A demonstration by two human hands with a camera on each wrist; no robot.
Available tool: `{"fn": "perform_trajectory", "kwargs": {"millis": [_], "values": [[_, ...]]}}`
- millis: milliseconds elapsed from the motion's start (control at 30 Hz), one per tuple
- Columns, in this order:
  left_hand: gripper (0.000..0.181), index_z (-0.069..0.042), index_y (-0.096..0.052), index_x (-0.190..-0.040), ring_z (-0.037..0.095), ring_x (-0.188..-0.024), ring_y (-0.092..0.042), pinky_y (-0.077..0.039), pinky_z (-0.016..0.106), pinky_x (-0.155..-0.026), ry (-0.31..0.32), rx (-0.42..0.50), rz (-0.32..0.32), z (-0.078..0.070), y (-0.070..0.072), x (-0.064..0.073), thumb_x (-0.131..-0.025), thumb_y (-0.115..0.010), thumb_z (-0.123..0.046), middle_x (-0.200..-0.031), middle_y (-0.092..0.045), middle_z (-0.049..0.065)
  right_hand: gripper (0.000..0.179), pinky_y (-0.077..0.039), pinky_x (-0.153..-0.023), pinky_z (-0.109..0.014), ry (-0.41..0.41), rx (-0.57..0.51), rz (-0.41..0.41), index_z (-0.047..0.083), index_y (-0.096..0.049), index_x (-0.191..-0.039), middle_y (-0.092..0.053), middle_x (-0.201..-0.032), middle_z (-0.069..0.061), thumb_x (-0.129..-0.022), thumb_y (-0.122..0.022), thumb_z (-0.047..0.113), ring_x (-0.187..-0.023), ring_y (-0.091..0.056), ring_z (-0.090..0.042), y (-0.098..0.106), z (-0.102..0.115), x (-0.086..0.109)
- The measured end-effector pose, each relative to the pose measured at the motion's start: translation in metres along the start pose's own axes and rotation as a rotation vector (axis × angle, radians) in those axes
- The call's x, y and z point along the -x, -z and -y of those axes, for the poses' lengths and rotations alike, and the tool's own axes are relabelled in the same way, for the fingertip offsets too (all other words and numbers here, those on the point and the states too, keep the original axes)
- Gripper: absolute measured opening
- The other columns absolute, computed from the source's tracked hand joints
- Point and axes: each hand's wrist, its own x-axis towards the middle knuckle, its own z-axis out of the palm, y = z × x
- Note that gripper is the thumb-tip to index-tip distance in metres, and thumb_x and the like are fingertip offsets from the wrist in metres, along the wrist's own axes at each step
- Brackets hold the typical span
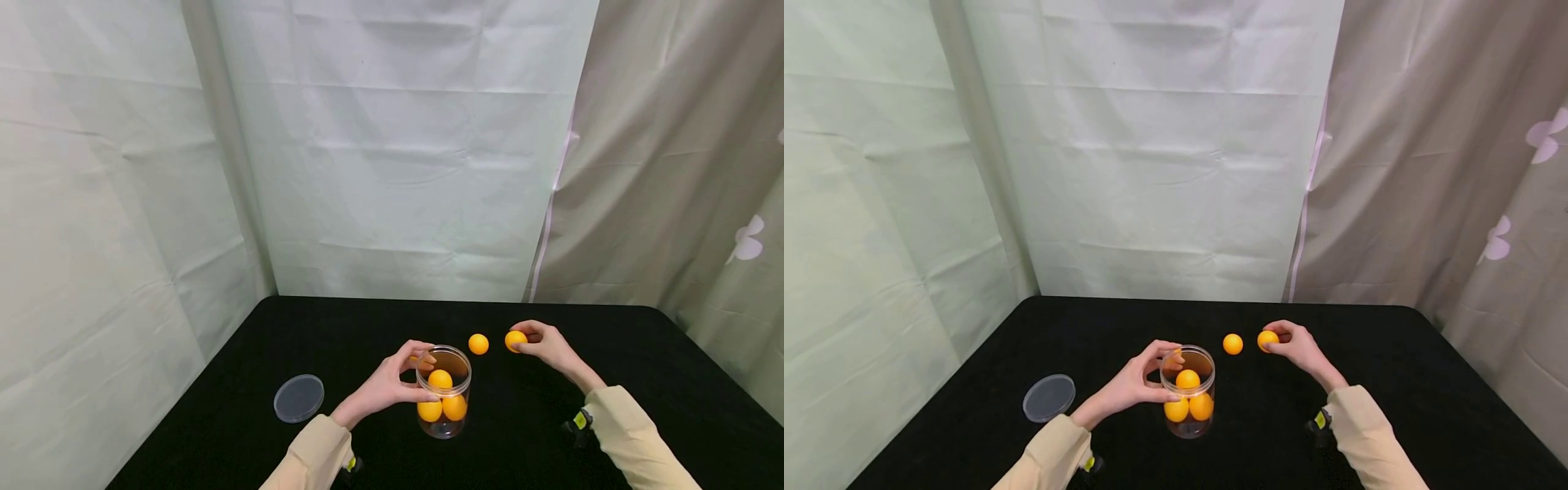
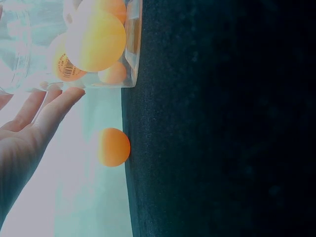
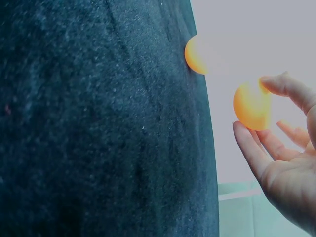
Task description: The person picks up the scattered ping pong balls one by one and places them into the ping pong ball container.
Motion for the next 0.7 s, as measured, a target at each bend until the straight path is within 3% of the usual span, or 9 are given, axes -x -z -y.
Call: {"fn": "perform_trajectory", "kwargs": {"millis": [700], "values": [[0.061, -0.017, -0.037, -0.128, 0.03, -0.111, -0.045, -0.051, 0.035, -0.074, -0.013, 0.011, 0.005, 0.0, 0.0, 0.0, -0.077, -0.071, -0.022, -0.123, -0.042, 0.013, 0.036, -0.05, -0.073, -0.033, 0.052, -0.022, 0.034, -0.006, -0.051, -0.113, -0.054, -0.105, -0.019, -0.084, -0.064, 0.012, -0.088, -0.055, -0.03, -0.005, 0.016, -0.003]]}}
